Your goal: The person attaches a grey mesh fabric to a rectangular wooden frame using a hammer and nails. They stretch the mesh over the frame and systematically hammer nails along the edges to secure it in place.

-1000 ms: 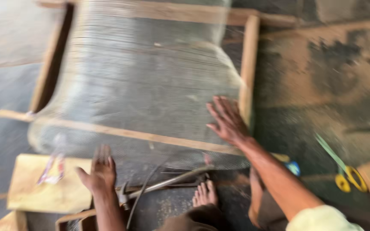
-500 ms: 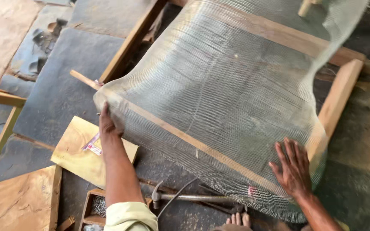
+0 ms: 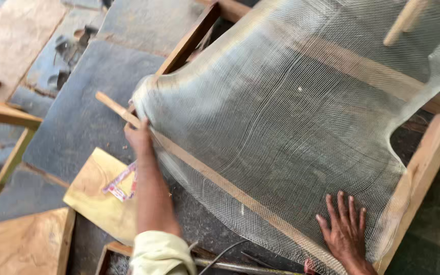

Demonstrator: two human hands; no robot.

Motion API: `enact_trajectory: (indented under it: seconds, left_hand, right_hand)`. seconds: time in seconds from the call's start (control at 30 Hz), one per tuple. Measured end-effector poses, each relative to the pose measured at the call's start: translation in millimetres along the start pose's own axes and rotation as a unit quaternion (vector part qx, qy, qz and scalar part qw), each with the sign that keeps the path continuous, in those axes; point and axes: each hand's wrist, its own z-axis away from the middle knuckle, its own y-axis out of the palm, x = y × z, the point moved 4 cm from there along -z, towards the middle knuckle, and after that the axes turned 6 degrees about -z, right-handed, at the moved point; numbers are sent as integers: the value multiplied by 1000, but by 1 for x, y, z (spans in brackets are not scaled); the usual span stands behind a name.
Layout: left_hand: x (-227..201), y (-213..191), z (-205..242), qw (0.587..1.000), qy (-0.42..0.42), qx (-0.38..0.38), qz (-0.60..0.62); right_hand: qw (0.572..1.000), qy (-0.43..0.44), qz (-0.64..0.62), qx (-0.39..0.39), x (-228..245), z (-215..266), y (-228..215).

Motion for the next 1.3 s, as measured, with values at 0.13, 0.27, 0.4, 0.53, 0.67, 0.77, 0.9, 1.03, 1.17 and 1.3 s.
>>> enact_trajectory:
  seconds: [0.13,0.27,0.4,0.53,0.67,0.77,0.9,1.03,1.17,1.3]
  left_hand:
    - [90,37,17,997,-7,-47,-54]
    - [55,10,42,978,138,-106,-112]
    - [12,8,145,930,270,-30,-246]
    - [7,32,287,874,428,101,-208]
    - [17,42,358,798,489,161,-311]
    - [14,46,365,820,470,184,-271]
    - [8,53,363,818,473,197,-261]
    - [19,50,364,818,461,212,-272]
    - [16,58,363,810,467,205,-288]
    - [18,53,363,811,469,198,-289]
  right_hand:
    - [999,-2,-41,11,-14,18,16]
    - [997,21,-53,44,-18,13,24]
    - [998,33,-53,-9,-4,12,6]
    - [996,85,-33,12,-8,14,-8]
    - [976,181,-110,-43,-35,20,-16]
    - [939,253,-195,-129,-66,8,-27]
    - [839,418,-327,-124,-111,-32,-23]
    - [772,517,-370,-18,-140,-44,1]
    - [850,453,-270,-8,-171,-72,16]
    - [849,413,-330,-15,-197,-89,44]
